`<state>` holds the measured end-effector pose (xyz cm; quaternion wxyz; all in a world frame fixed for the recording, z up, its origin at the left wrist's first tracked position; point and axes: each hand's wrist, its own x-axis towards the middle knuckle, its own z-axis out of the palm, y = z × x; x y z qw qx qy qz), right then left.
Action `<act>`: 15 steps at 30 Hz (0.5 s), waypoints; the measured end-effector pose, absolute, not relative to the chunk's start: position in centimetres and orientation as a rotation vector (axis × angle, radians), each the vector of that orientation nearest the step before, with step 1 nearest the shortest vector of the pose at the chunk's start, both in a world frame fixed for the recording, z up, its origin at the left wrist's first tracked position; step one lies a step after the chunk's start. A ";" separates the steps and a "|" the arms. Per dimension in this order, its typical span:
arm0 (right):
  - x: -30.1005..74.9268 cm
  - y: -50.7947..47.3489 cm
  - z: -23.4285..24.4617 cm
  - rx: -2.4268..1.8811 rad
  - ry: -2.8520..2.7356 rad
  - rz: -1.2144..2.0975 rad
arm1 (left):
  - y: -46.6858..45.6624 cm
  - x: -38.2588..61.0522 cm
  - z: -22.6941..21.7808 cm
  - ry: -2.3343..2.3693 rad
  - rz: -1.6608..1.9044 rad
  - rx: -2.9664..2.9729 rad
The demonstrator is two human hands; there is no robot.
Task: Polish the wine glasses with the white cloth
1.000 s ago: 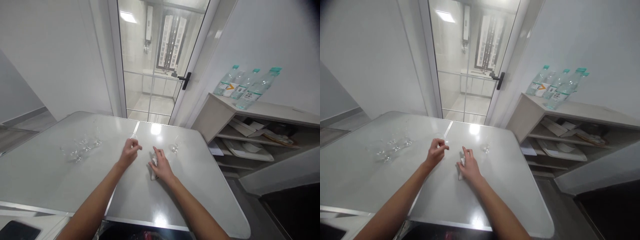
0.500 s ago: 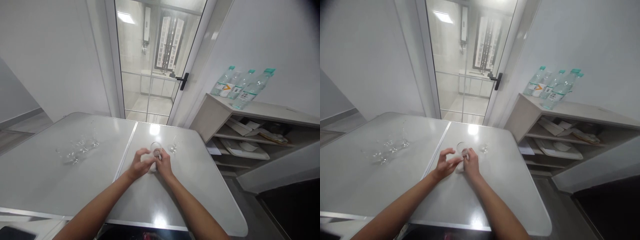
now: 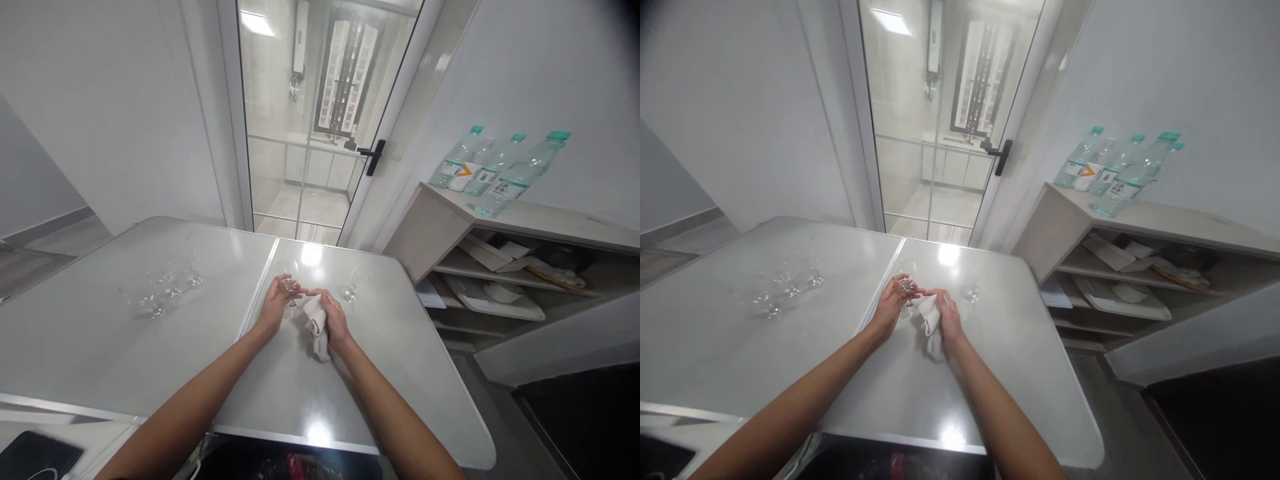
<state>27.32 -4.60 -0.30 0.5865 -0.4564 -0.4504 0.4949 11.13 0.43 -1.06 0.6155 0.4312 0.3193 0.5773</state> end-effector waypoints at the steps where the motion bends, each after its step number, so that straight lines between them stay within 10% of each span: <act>1: 27.5 -4.6 -0.2 -1.087 -0.975 1.169 | 0.7 11.0 -1.2 0.764 1.331 0.954; 15: 27.3 -3.9 -1.0 -1.053 -0.738 1.338 | -0.3 11.8 -1.0 1.014 1.132 1.159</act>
